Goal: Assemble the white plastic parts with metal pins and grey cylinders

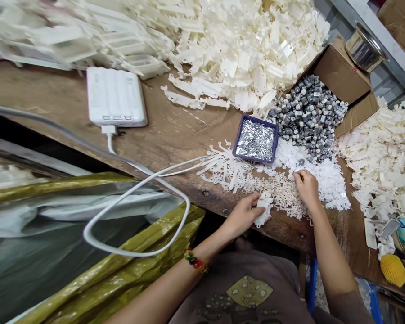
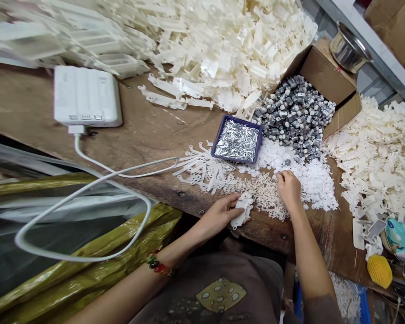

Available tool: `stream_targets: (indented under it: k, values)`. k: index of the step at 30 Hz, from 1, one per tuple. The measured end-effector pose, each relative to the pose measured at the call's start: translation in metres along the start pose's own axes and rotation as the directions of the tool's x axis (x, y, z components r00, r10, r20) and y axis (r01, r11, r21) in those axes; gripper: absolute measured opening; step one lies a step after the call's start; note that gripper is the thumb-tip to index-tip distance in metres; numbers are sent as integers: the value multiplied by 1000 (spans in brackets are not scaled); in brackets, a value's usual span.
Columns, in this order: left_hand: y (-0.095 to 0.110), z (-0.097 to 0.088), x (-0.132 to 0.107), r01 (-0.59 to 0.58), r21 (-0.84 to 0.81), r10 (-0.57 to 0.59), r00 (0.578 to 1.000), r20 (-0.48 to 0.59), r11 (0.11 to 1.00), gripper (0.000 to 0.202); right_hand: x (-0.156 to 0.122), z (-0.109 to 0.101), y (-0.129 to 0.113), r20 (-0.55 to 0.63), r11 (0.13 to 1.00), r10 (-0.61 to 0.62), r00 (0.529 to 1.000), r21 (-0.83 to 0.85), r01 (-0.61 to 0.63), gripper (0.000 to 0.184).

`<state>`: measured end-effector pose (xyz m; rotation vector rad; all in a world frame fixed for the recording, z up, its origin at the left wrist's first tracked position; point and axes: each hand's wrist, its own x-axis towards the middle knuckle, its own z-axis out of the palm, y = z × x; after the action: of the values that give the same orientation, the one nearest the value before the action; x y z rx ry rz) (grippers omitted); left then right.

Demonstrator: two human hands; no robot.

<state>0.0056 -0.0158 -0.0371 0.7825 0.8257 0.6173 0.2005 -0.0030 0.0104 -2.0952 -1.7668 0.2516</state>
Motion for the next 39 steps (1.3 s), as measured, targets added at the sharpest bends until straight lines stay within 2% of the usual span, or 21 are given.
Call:
stream_targets:
  k: [5,9,11,13,16,17,19,22,25,32,35,37,39]
  values:
    - [0,12,1,-5,52,2,999,43,999,35,34,7,11,20,969,6,1000,-246,-1,15]
    - [-1,14,4,2,31,-4,999,53,1000,32,40,14,6,4,962,47,999,-269,-44,13]
    - [-4,13,5,17,6,-17,999,36,1000,37,36,11,3,-14,981,55,998,-185,-57,12]
    - [-7,12,6,34,-32,-33,999,31,999,40,24,4,1,17,997,70,997,14,-70,12]
    - [-8,12,6,46,-67,-43,998,52,997,41,-5,-4,-5,215,928,16,976,360,-95,15]
    - [-8,12,5,45,-68,-41,997,64,997,42,-16,-4,-9,265,900,-14,964,424,-103,16]
    - [-7,12,5,33,-58,-29,996,80,998,41,-33,-1,-16,281,884,-46,958,459,-93,14]
    - [-5,12,4,8,-33,-5,997,79,999,39,-45,6,-26,204,920,-78,976,391,-8,9]
    - [-4,11,4,-4,-16,5,998,63,1000,39,-46,8,-30,167,956,-120,979,284,69,7]
    - [-1,12,3,-7,7,7,999,54,1000,42,-49,11,-34,146,981,-133,980,157,110,8]
    - [1,11,2,5,3,-5,998,59,1000,42,-49,13,-34,160,989,-124,979,105,108,10]
    - [2,11,1,34,-10,-34,998,55,999,43,-51,4,-24,149,992,-84,985,105,69,20]
    - [3,13,0,72,-38,-70,995,65,997,46,-56,-11,-2,44,994,33,998,99,-38,29]
